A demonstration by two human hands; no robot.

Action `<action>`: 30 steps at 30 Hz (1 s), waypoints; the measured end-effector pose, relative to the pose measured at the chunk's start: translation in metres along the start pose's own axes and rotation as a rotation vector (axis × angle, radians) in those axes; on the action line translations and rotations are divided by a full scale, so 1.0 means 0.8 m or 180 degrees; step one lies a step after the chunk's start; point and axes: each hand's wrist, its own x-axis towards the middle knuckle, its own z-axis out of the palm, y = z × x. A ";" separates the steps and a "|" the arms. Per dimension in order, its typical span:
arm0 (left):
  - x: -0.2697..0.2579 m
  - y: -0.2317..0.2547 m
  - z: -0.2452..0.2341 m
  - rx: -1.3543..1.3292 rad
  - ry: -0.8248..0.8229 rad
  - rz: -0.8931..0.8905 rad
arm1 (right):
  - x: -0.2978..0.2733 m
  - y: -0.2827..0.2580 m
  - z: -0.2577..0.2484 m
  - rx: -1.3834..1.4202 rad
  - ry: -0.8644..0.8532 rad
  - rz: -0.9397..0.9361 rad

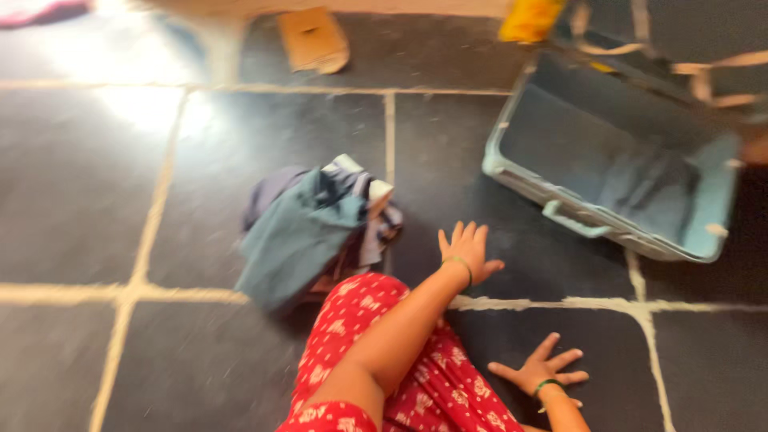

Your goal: The person sits on a tiled floor and folds several pieces of clothing, including trousers and shirts, by hand. The folded items are then placed into an open suitcase positioned in front of them.

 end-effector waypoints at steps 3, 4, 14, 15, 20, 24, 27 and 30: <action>-0.018 -0.029 -0.084 0.0263 -0.0480 -0.0763 | 0.019 0.002 0.012 0.0082 0.0051 -0.0041; -0.034 -0.050 -0.103 0.0381 -0.0230 -0.0879 | 0.023 0.002 0.011 0.0113 0.0062 -0.0049; -0.154 -0.200 -0.133 0.0926 0.2320 -0.1171 | 0.022 -0.006 0.003 0.0302 -0.0040 -0.0009; -0.165 -0.200 -0.136 0.0579 0.2423 -0.1402 | 0.024 -0.006 0.001 0.0279 -0.0064 -0.0026; -0.174 -0.244 -0.162 -0.0731 0.1365 -0.2585 | 0.019 -0.004 -0.007 0.0127 0.0000 -0.0242; -0.155 -0.255 -0.148 -0.1381 0.2112 -0.1341 | 0.008 0.004 -0.017 0.0150 0.0287 -0.0619; -0.162 -0.232 -0.159 -0.2101 0.2653 0.0232 | 0.001 0.030 -0.034 0.0850 0.0414 -0.0995; -0.182 -0.182 -0.185 -0.3197 0.2388 0.0923 | 0.000 0.054 -0.049 0.2260 0.0542 -0.1496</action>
